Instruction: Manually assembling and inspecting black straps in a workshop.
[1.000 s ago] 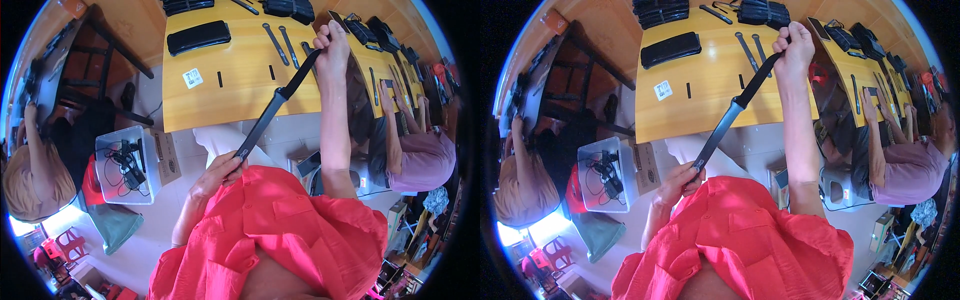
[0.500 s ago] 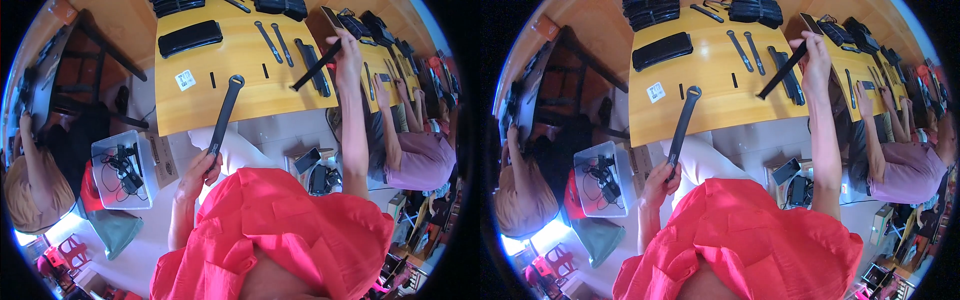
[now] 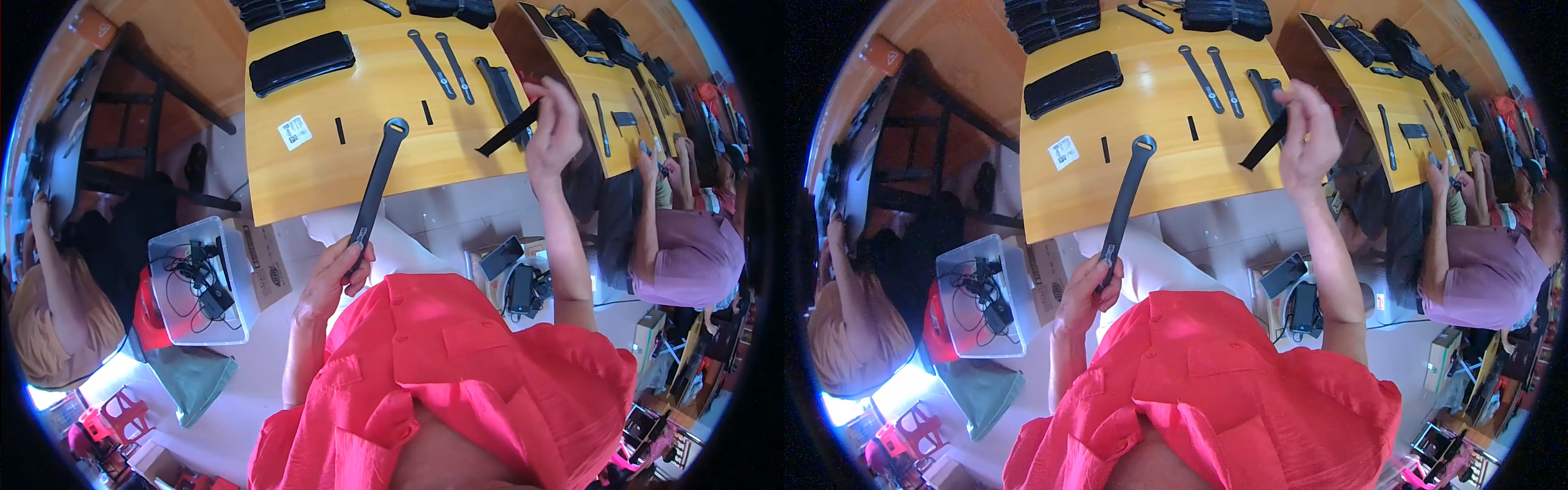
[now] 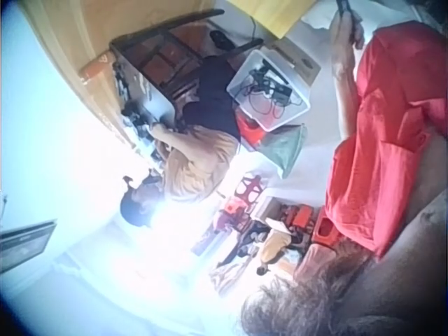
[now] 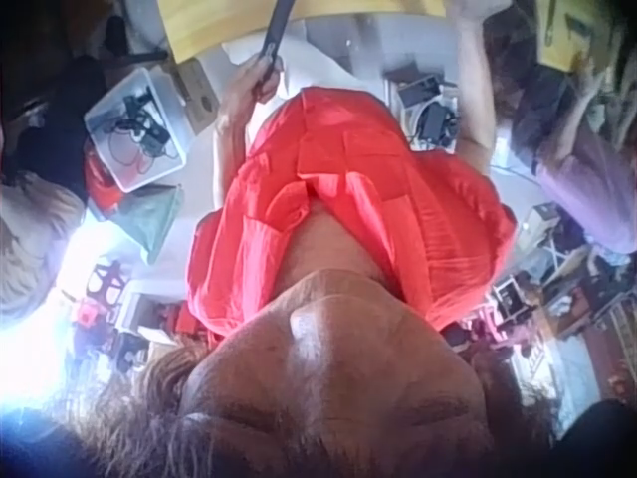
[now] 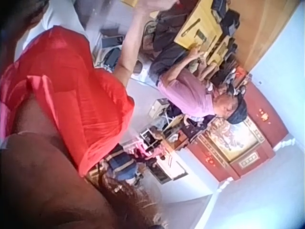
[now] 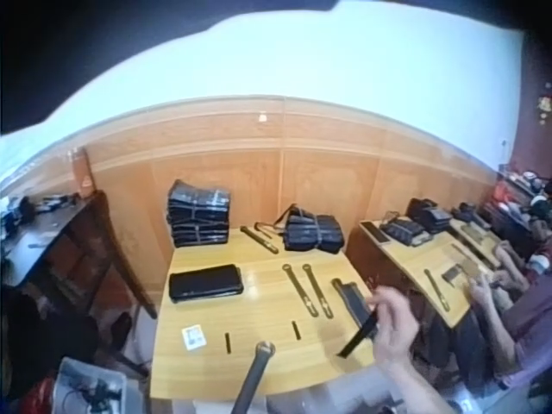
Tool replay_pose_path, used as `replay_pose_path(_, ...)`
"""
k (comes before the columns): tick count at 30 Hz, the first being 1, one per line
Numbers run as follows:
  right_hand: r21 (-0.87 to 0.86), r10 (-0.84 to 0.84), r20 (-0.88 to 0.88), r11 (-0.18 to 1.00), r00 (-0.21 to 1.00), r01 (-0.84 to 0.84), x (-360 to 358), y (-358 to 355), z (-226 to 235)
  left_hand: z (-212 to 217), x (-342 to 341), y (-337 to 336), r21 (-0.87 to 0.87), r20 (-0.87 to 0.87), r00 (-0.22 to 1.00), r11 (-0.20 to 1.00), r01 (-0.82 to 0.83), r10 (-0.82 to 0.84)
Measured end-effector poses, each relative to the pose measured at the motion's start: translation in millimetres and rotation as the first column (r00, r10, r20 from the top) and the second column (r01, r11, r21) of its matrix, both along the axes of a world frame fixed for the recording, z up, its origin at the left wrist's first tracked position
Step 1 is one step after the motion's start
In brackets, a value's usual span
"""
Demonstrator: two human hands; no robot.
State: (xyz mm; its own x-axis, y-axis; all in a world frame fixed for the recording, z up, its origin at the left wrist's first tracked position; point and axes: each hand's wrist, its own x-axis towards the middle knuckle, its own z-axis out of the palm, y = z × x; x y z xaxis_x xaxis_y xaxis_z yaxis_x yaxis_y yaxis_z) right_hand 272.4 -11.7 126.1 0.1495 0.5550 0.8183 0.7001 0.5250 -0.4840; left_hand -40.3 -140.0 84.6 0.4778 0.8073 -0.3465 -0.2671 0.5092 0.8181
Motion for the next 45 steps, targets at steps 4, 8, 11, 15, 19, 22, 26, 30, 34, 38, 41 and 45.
replay_pose_path(4,-0.071,0.142,0.452,0.990,0.880,-0.123,-4,-30,-67,2,0,2,-0.001,0.000,1.000,1.000,-0.018,0.018)
replay_pose_path(8,-0.296,0.339,0.540,0.933,0.770,-0.204,-9,-64,-112,-5,-4,-2,-0.026,-0.015,0.999,0.999,-0.045,0.045)
replay_pose_path(11,-0.381,0.375,0.516,0.906,0.770,-0.185,-4,-69,-117,-8,-6,-2,-0.036,-0.026,0.999,0.999,-0.039,0.038)
replay_pose_path(15,-0.391,0.409,0.498,0.893,0.765,-0.224,-8,-64,-126,-5,-2,1,-0.035,-0.011,0.999,0.999,-0.034,0.034)
replay_pose_path(19,-0.370,0.394,0.456,0.899,0.798,-0.233,-14,-58,-129,-2,4,2,-0.037,-0.011,0.999,0.999,-0.036,0.036)
replay_pose_path(22,-0.382,0.399,0.450,0.895,0.799,-0.231,-13,-58,-129,-3,4,1,-0.039,-0.020,0.999,0.998,-0.041,0.041)
replay_pose_path(26,-0.436,0.449,0.425,0.862,0.786,-0.256,-13,-62,-126,-11,1,0,-0.036,-0.010,0.999,0.999,-0.040,0.039)
replay_pose_path(30,-0.465,0.453,0.431,0.853,0.781,-0.238,-15,-67,-115,-13,0,1,-0.035,0.004,0.999,0.999,-0.039,0.040)
replay_pose_path(34,-0.421,0.375,0.447,0.889,0.812,-0.178,-14,-71,-105,-12,1,3,-0.009,-0.011,0.999,0.999,-0.031,0.031)
replay_pose_path(38,-0.304,0.231,0.376,0.946,0.897,-0.116,-12,-66,-98,-12,6,4,-0.090,0.075,0.993,0.992,-0.087,0.094)
replay_pose_path(41,-0.368,0.224,0.220,0.920,0.949,-0.132,-30,-70,-74,-12,12,11,-0.149,0.132,0.980,0.980,-0.128,0.148)
replay_pose_path(45,-0.409,0.381,0.100,0.858,0.919,-0.311,-72,-84,-44,0,30,17,-0.159,0.228,0.943,0.965,-0.211,0.244)
